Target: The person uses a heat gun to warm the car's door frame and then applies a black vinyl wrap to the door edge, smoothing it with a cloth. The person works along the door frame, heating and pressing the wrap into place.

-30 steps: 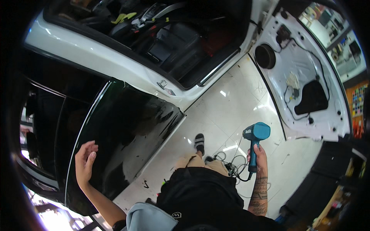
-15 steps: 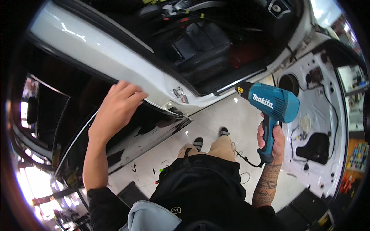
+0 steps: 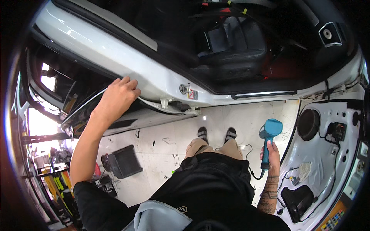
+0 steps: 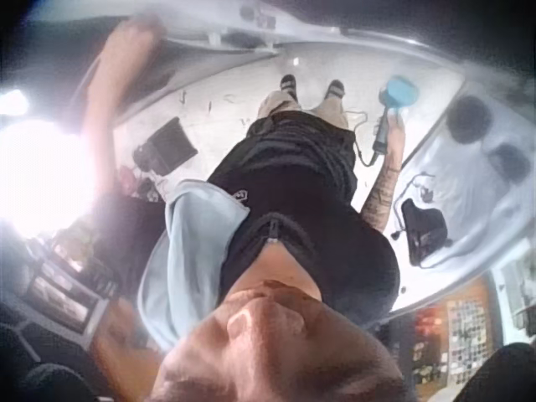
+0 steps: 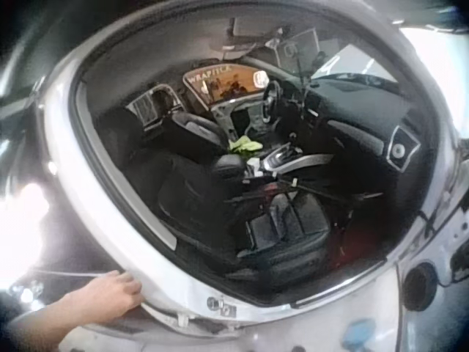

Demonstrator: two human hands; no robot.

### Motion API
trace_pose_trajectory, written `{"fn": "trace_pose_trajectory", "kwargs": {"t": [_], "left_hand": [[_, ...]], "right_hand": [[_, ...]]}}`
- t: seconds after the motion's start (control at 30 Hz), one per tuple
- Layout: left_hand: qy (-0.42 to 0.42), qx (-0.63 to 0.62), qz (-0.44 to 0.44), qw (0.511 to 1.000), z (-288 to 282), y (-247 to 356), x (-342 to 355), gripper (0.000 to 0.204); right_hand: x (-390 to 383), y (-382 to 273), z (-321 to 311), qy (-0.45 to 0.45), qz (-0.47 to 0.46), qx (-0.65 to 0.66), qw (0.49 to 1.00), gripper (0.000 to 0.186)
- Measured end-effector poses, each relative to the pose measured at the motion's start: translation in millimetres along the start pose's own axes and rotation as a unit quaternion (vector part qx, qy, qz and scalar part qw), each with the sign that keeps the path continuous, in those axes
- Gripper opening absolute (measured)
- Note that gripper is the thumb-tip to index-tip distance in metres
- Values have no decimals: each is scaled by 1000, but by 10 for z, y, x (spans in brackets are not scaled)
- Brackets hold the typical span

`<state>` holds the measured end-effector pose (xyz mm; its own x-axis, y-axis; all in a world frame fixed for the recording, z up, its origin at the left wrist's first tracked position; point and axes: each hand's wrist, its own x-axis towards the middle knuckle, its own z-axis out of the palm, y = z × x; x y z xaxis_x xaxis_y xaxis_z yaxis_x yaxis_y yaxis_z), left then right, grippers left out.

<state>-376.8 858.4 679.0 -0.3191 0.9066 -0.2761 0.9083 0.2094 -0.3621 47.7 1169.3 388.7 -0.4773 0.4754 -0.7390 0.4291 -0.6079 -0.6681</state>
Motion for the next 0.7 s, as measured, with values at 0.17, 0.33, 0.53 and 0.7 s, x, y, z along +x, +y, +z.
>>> {"fn": "trace_pose_trajectory", "kwargs": {"t": [0.17, 0.33, 0.53, 0.7], "left_hand": [[-27, 46, -2, 999, -35, 59, 40, 5], [-19, 22, 76, 997, -144, -29, 19, 7], [13, 14, 3, 1000, 24, 185, -104, 11], [-31, -779, 181, 600, -569, 1325, -140, 53]], "right_hand": [[176, 11, -227, 1, 20, 3, 1000, 36], [247, -86, -299, -16, 3, 15, 1000, 36], [317, -212, -245, -30, -14, 14, 999, 35], [316, -514, 115, -197, -6, 215, 956, 52]]}}
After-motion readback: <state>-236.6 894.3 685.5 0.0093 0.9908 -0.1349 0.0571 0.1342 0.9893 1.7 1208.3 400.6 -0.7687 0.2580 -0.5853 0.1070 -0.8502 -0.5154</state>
